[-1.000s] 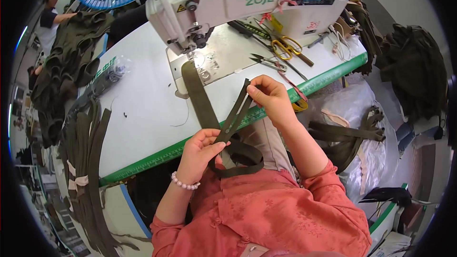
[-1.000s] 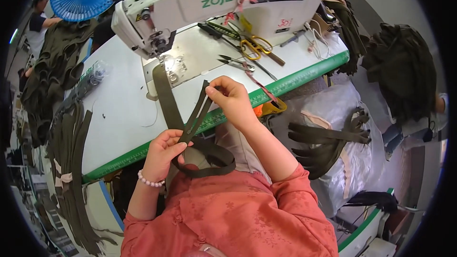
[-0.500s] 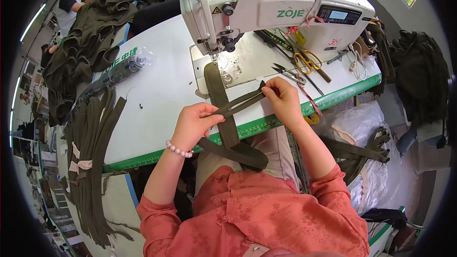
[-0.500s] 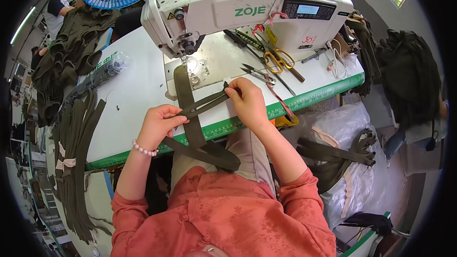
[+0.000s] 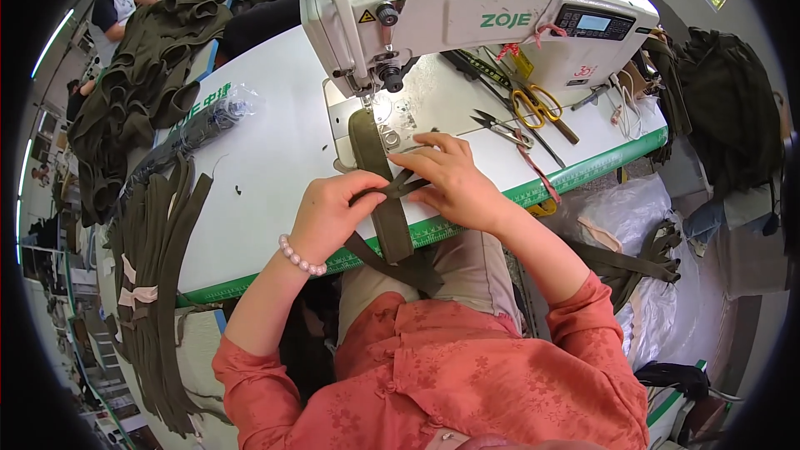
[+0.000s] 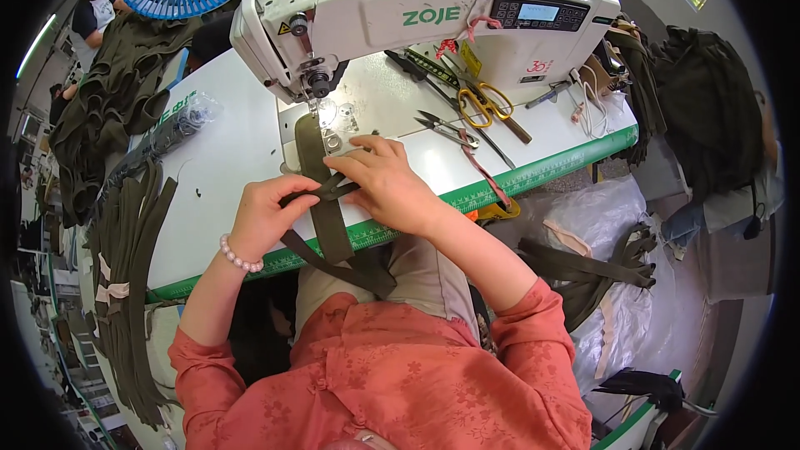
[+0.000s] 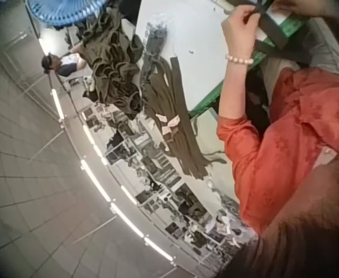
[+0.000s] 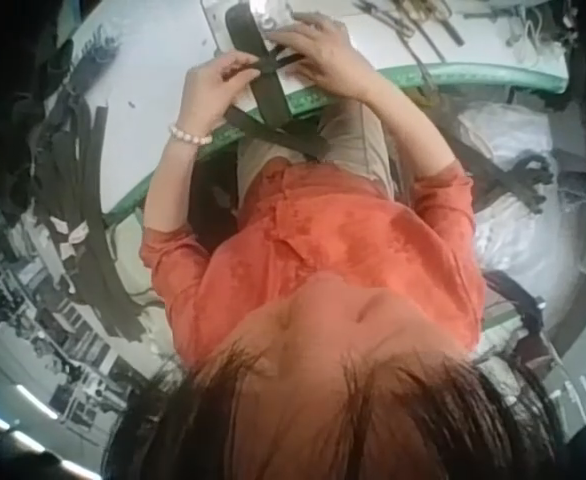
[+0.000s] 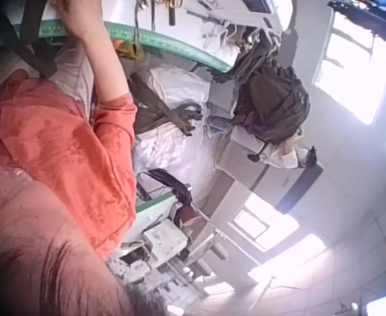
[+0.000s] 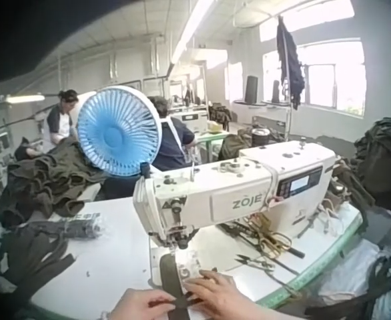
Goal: Sewing fabric straps using a sewing machine.
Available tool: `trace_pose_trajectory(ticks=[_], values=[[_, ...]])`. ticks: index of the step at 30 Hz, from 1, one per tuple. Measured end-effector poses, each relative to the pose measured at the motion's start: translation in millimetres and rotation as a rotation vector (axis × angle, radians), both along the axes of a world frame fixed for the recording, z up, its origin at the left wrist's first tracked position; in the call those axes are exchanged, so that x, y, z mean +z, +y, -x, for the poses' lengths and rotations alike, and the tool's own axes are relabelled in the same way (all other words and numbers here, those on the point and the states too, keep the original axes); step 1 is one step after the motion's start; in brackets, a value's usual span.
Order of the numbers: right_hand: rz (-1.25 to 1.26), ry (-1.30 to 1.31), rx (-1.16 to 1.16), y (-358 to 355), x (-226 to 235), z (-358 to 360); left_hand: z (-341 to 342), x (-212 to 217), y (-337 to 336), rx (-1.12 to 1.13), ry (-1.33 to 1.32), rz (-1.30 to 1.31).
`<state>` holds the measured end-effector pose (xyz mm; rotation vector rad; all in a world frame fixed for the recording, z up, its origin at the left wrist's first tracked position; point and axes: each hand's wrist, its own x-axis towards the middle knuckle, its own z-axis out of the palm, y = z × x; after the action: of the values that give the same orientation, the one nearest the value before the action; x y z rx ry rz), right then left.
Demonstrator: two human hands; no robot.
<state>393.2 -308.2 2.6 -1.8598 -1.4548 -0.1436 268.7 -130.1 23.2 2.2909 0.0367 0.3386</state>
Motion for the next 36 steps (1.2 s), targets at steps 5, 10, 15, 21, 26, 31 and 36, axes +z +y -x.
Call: trace_pose_trajectory(ticks=[5,10,15,21,26,31,36], values=[[0.076,-0.227,-0.042,-9.3,-6.9,-13.9,6.6,18.6,5.4,-0.231,-0.396,-0.784],[0.062,-0.326,-0.145,-25.6,-3.3,-0.6,16.6,0.1,17.3,-0.262,-0.38,-0.924],[0.043,-0.177,-0.154,-33.7,-3.6,7.4,18.4,-8.2,18.2,-0.263,-0.412,-0.974],[0.001,-0.067,-0.083,-24.6,-12.2,2.0,20.7,-10.5,20.5,-0.26,-0.415,-0.982],[0.071,-0.159,0.028,-22.2,-19.5,-6.8,25.9,-11.0,25.0,-0.268,-0.391,-0.986],[0.139,-0.275,0.06,-25.9,-16.3,-7.0,29.2,-11.8,26.7,-0.26,-0.376,-0.978],[0.183,-0.394,0.063,-28.8,-18.2,-8.9,28.5,-11.9,27.9,-0.253,-0.381,-0.965]])
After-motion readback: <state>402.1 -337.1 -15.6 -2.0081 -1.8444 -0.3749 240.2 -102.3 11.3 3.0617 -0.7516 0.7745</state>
